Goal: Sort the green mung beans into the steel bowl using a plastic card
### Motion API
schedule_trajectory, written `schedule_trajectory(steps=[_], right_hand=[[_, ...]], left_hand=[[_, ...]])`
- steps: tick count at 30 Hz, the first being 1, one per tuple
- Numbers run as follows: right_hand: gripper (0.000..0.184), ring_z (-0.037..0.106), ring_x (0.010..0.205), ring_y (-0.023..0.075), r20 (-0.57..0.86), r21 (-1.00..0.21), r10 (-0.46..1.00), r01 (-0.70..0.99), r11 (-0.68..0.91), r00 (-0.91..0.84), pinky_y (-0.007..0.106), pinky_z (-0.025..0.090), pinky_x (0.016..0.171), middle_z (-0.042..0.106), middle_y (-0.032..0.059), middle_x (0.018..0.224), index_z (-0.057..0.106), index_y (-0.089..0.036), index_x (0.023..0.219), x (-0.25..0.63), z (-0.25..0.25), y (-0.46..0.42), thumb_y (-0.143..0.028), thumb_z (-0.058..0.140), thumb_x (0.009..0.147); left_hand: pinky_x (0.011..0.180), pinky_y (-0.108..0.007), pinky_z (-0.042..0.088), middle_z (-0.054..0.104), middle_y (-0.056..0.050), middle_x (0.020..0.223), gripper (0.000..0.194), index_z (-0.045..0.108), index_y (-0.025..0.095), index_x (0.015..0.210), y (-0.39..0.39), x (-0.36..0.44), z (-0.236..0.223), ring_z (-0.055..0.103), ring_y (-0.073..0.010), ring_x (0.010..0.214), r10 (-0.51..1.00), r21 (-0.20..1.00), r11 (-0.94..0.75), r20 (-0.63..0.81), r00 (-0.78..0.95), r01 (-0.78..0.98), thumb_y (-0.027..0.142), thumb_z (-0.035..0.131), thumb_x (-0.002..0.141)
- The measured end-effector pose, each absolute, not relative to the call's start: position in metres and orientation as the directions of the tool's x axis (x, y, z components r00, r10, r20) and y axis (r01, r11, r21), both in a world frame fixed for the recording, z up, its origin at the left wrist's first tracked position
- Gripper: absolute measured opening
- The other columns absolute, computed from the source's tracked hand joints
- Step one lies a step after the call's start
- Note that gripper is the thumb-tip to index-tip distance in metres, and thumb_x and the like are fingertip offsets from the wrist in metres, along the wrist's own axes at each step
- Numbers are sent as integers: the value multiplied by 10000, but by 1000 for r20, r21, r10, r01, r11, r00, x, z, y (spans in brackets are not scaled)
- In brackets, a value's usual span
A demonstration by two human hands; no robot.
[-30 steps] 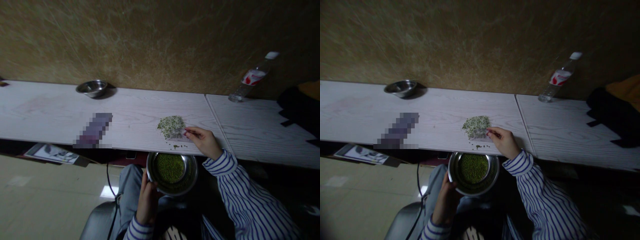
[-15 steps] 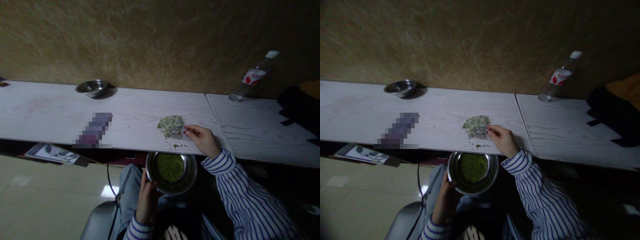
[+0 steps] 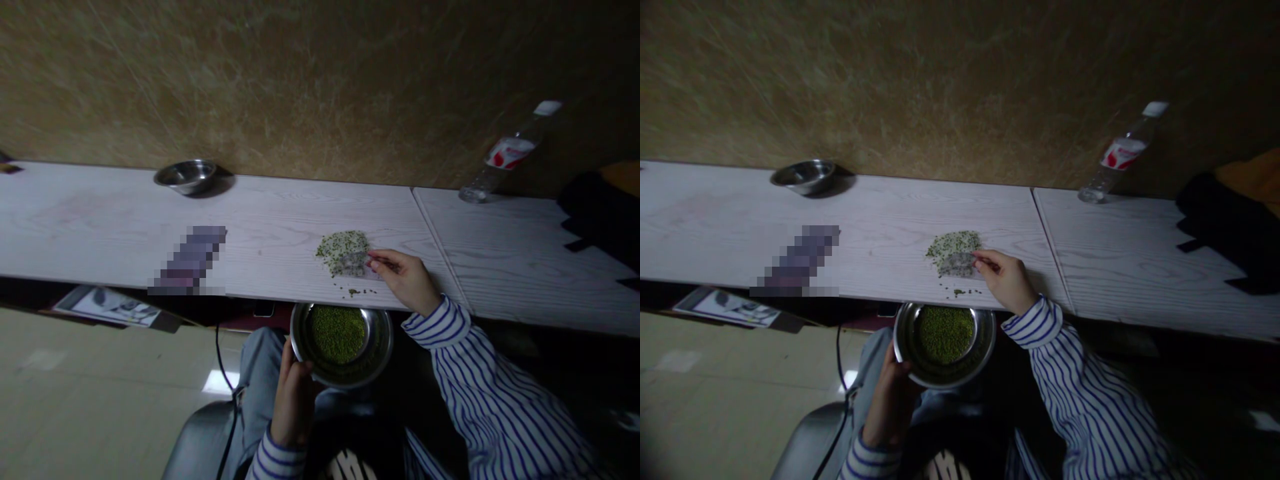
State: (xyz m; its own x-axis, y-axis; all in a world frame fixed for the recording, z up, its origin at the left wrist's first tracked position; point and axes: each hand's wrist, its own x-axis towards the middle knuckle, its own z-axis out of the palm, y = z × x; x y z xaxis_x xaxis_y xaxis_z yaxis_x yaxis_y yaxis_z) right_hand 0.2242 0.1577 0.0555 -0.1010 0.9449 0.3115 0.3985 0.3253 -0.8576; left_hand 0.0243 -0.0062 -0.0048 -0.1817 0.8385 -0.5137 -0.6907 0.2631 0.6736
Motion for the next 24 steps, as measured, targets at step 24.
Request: schedule_trajectory(steps=[24], right_hand=[[255, 741, 882, 224, 222, -887, 940, 346, 304, -257, 394, 594, 830, 798, 74, 938, 781, -202, 1004, 230, 65, 161, -334, 673, 814]], left_hand=[[825, -420, 557, 622, -83, 1319, 760, 497, 308, 1441, -4, 16, -11, 599, -292, 1051, 851, 703, 238, -483, -205, -670, 270, 642, 696]])
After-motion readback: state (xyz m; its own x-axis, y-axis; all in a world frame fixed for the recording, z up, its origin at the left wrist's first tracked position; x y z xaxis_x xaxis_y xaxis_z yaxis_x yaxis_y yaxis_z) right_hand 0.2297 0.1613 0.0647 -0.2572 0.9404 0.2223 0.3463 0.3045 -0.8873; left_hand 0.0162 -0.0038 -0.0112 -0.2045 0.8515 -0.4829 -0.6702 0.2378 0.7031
